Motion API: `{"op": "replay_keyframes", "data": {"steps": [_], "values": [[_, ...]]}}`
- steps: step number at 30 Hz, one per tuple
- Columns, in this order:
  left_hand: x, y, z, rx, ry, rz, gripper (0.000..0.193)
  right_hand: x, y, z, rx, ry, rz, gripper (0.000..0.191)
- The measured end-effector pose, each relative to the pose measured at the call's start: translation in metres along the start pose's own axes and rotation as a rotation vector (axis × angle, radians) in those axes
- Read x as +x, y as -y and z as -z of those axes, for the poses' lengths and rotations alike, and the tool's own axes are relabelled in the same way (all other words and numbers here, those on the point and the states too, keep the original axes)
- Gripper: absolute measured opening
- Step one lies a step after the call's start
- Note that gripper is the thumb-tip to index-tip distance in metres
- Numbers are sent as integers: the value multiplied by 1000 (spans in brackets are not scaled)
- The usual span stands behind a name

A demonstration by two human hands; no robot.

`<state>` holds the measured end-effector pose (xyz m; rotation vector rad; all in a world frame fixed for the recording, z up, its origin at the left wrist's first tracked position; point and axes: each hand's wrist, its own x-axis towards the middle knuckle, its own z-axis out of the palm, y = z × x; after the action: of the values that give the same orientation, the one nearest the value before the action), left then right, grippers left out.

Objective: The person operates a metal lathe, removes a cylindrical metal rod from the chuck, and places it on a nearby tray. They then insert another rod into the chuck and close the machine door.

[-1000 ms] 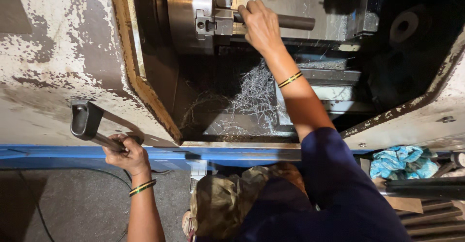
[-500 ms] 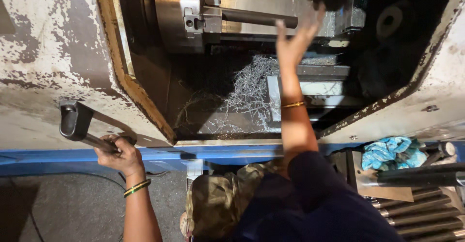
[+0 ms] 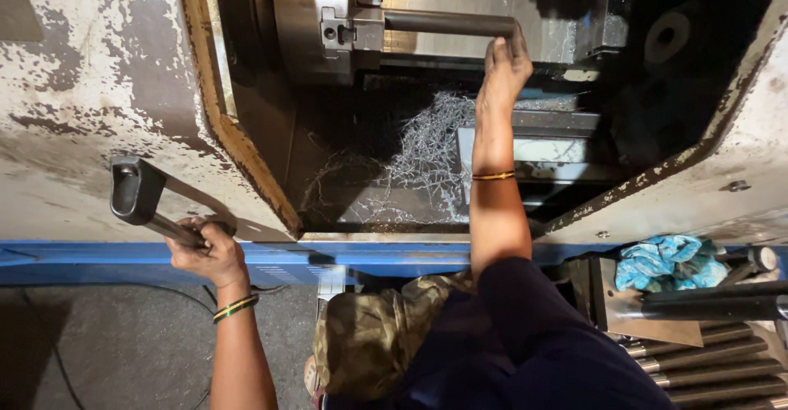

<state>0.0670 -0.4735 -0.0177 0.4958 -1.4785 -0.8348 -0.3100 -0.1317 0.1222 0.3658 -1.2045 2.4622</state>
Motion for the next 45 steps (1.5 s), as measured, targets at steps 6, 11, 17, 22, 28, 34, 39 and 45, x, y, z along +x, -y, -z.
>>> {"op": "replay_keyframes", "data": {"steps": [6,11,17,22,28,34,39,45], "values": [[0,0,-1,-62,2,32,17,-8,-21,-22,-133,38,-36,52],[-1,1,0,-23,3,13,17,-24,-46,-43,-116,144,-45,52],[0,1,-1,-66,18,30,17,-44,-64,-74,-164,204,-46,52],[2,0,-1,-11,17,0,16,-51,-68,-80,-229,184,23,56],[0,0,-1,-39,25,5,15,-33,-53,-67,-187,255,-58,53],[0,1,0,-6,24,2,14,-10,-47,-61,-131,393,-46,46],[0,3,-1,-41,18,38,13,-3,-51,-63,-272,272,-141,37],[0,1,0,-62,38,39,13,-2,-38,-64,-378,283,-203,43]]}}
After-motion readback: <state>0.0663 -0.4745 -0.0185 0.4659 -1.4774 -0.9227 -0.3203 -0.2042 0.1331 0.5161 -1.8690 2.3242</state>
